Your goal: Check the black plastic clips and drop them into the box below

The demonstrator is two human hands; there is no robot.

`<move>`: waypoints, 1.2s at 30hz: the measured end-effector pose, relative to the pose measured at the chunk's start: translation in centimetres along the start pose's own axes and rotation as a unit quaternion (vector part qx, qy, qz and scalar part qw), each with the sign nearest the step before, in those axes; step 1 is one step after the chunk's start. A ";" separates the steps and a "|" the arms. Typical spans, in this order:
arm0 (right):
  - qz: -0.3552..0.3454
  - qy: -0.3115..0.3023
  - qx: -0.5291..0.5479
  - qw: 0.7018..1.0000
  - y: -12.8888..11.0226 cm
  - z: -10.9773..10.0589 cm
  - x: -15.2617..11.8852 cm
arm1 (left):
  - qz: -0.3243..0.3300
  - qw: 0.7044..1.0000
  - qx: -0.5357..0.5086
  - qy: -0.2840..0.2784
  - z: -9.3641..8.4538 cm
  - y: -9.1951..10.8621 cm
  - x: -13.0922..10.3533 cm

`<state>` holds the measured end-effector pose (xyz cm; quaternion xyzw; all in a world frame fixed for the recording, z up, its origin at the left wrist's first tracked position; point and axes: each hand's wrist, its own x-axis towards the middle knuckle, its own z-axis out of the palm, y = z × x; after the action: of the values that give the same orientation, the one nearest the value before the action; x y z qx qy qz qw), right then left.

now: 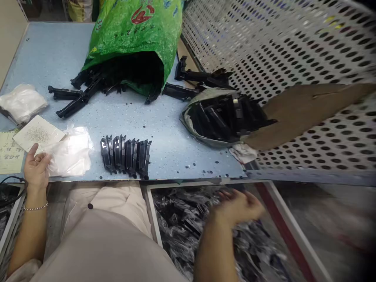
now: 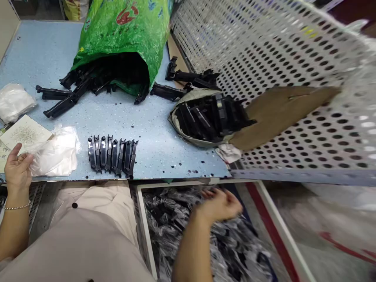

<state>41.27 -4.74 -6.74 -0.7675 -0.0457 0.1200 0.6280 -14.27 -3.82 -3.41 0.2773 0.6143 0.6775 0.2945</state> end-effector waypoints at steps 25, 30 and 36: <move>0.192 -0.812 0.014 0.551 -4.8 15.4 -23.9 | 0.166 0.932 0.134 -0.292 9.1 -1.6 -3.9; 0.199 -0.748 0.027 0.633 -5.3 14.4 -21.0 | 0.296 0.858 0.306 -0.287 8.7 -1.9 -2.5; 0.357 -0.766 0.006 0.534 -4.9 7.2 -22.0 | 0.375 0.839 0.301 -0.255 12.1 -3.0 -3.7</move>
<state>18.63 -1.69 -0.50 -0.3300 -0.2305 0.8770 0.2623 -2.69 1.73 -5.29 0.7243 0.5401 0.4235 0.0668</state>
